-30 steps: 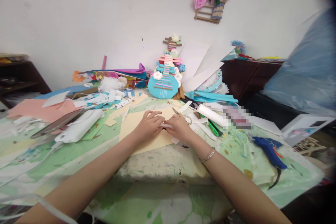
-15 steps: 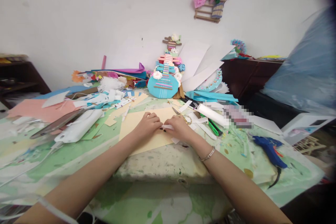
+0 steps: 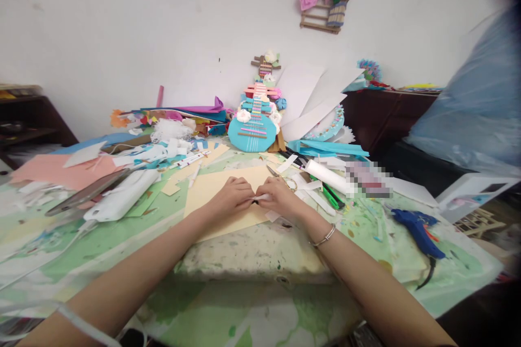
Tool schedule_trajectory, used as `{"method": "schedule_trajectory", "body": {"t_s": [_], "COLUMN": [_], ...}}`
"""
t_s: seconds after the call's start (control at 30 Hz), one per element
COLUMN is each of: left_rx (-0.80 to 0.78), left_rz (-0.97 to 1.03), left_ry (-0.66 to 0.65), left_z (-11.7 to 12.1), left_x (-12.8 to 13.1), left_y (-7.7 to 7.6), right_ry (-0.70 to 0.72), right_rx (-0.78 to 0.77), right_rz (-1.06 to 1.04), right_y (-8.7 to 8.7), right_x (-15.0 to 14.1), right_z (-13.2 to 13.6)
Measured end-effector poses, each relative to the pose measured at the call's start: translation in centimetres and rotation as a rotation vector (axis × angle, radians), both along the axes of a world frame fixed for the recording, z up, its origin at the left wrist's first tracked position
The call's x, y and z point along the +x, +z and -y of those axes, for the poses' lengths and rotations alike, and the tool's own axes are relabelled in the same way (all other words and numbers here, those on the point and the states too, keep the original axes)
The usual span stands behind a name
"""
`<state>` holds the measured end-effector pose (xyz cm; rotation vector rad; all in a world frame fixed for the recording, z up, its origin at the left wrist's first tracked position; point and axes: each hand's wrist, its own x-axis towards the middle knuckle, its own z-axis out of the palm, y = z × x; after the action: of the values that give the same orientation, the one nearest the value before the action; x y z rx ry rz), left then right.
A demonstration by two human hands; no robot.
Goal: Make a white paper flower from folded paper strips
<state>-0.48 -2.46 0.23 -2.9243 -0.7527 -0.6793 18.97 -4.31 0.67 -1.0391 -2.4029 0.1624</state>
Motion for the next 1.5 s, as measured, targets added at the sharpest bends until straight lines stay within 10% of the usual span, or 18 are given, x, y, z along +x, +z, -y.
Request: {"method": "schedule_trajectory", "body": {"t_s": [0.57, 1.5], "left_rx": [-0.061, -0.176], "left_rz": [0.22, 0.221], "left_ry": [0.214, 0.095], "left_z": [0.0, -0.1], "left_x": [-0.4, -0.3], "left_y": [-0.1, -0.1], "right_ry": [-0.01, 0.062], "right_rx": [-0.258, -0.043], "right_rz": [-0.149, 0.032], "right_y": [-0.3, -0.2], "right_x": [0.5, -0.2], "right_z": [-0.8, -0.1]}}
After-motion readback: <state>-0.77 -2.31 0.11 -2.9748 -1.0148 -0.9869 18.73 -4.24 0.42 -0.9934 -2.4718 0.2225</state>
